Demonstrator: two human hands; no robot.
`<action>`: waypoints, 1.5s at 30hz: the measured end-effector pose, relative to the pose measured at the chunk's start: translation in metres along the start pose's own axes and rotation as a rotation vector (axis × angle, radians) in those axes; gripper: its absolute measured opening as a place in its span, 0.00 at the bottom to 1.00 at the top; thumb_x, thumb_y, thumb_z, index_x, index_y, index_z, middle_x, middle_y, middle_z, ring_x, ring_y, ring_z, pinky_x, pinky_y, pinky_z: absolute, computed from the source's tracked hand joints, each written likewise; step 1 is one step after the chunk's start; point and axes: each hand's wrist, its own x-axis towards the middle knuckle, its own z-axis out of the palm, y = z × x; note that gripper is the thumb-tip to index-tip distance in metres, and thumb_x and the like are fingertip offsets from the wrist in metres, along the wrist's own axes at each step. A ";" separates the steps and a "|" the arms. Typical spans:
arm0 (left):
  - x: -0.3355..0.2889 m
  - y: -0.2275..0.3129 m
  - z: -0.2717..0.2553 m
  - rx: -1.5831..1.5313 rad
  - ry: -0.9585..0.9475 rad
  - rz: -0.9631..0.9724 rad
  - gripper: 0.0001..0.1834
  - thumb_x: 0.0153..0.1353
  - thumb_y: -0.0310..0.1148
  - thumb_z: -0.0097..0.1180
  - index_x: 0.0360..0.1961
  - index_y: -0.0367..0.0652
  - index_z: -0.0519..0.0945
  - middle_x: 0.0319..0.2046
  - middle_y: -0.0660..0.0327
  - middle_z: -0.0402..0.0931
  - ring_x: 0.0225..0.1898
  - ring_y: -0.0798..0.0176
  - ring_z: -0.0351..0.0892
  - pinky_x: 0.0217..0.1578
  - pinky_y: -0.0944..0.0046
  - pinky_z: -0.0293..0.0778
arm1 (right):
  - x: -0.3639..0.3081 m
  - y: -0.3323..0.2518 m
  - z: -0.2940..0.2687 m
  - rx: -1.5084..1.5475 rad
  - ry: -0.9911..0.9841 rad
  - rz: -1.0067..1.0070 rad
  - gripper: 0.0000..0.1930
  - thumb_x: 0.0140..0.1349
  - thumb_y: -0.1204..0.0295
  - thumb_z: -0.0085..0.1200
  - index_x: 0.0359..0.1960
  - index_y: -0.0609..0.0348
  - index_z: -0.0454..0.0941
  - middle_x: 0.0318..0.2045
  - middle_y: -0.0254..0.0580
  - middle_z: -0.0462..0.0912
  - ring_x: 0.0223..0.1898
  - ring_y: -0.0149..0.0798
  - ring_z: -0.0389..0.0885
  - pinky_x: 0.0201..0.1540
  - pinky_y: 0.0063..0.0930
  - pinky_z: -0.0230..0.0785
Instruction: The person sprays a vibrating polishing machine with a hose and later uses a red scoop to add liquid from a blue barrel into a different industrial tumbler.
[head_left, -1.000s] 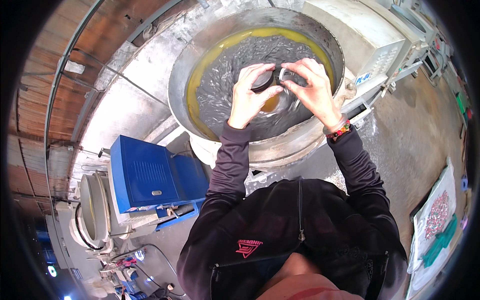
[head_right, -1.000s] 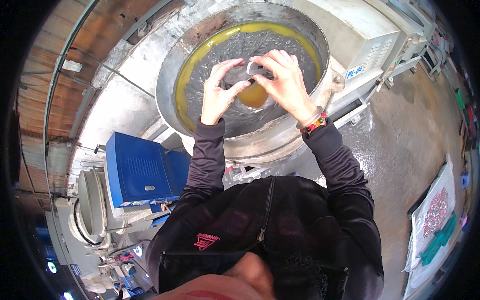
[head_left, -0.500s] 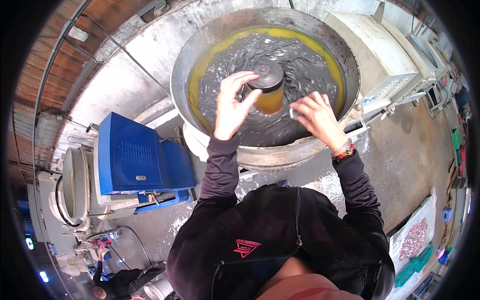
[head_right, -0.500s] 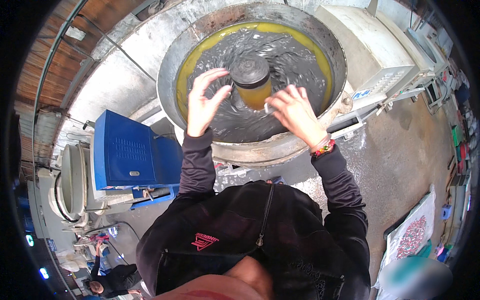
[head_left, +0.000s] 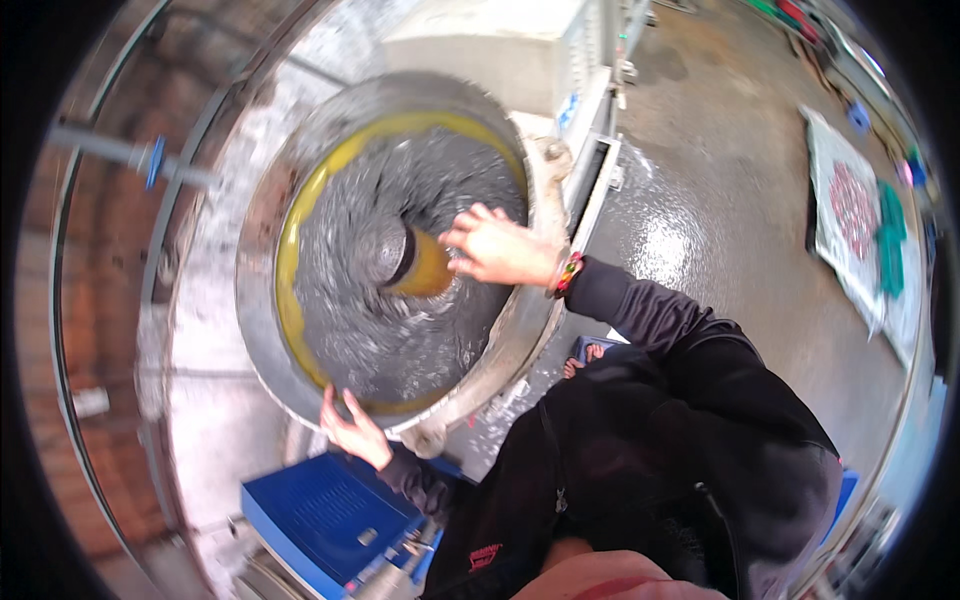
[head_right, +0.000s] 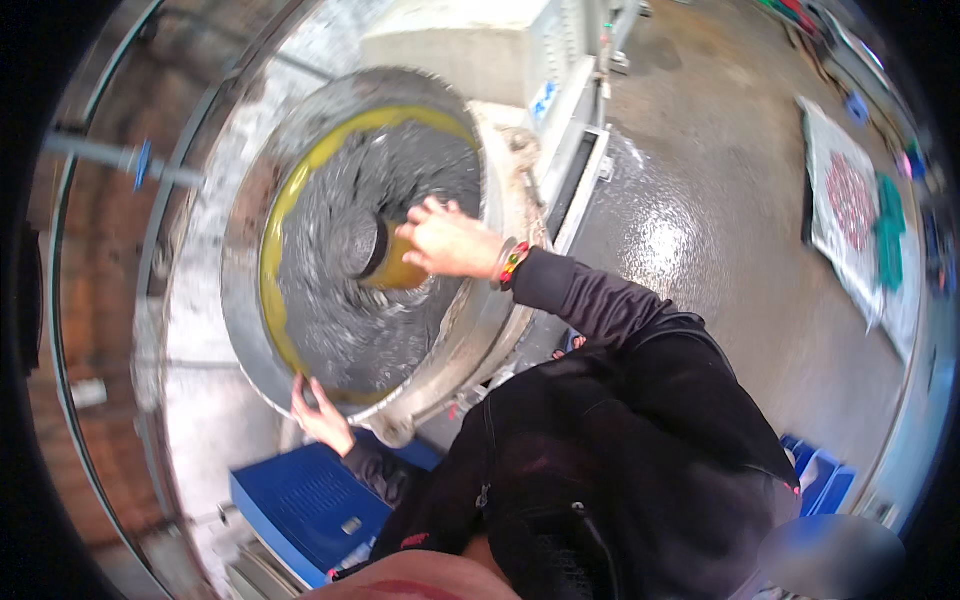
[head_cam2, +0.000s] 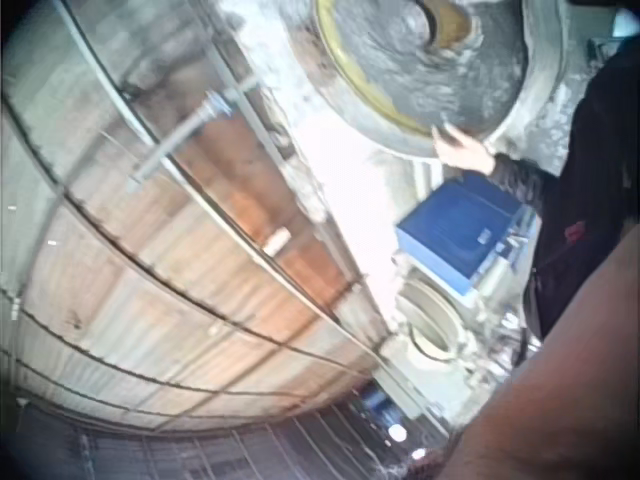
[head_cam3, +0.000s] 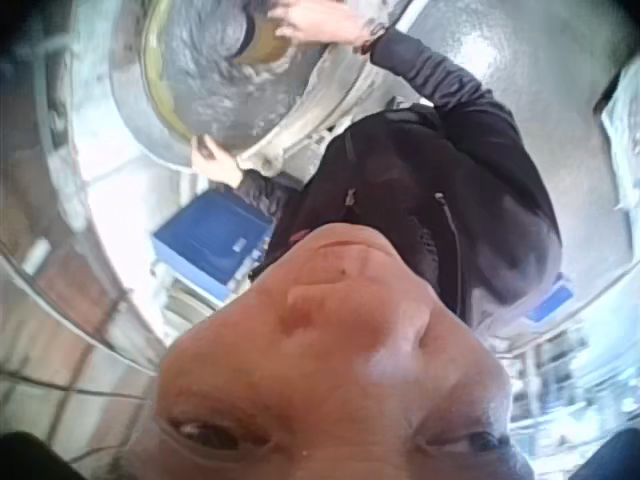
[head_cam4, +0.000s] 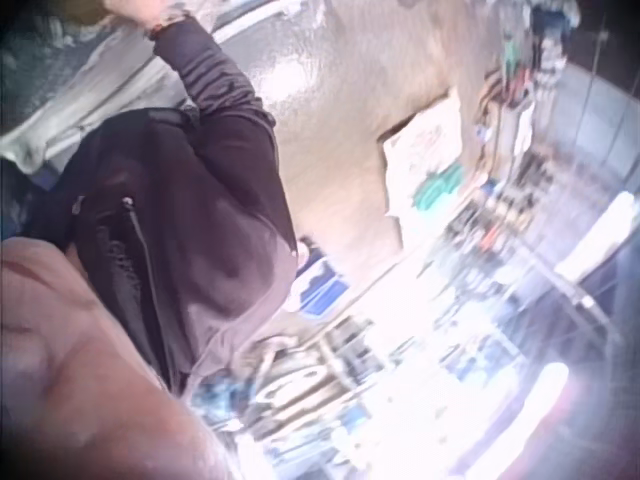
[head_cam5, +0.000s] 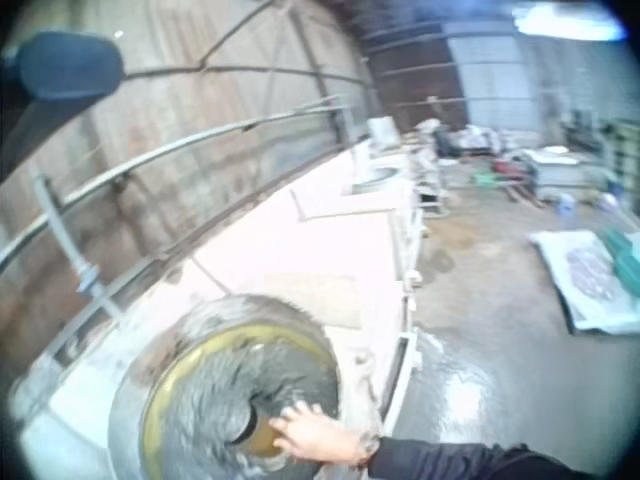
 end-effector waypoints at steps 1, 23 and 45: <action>0.000 -0.003 -0.003 0.106 -0.098 0.038 0.16 0.53 0.37 0.53 0.43 0.44 0.74 0.40 0.58 0.73 0.44 0.55 0.67 0.47 0.58 0.60 | -0.001 0.004 0.000 0.073 -0.018 0.019 0.14 0.54 0.61 0.48 0.36 0.58 0.73 0.37 0.43 0.68 0.45 0.45 0.64 0.44 0.44 0.62; 0.011 -0.009 -0.004 0.631 -0.736 0.035 0.20 0.52 0.46 0.49 0.47 0.56 0.73 0.42 0.61 0.75 0.46 0.56 0.71 0.50 0.57 0.56 | -0.173 0.120 -0.086 2.383 0.900 -0.051 0.37 0.60 0.44 0.22 0.59 0.65 0.48 0.60 0.53 0.52 0.62 0.49 0.49 0.61 0.48 0.43; -0.068 0.389 0.089 -0.768 0.083 0.952 0.14 0.60 0.34 0.46 0.45 0.38 0.71 0.43 0.55 0.70 0.43 0.56 0.69 0.43 0.61 0.67 | -0.640 0.097 0.151 1.309 1.881 1.338 0.19 0.59 0.64 0.39 0.49 0.60 0.65 0.35 0.56 0.75 0.35 0.52 0.75 0.40 0.42 0.70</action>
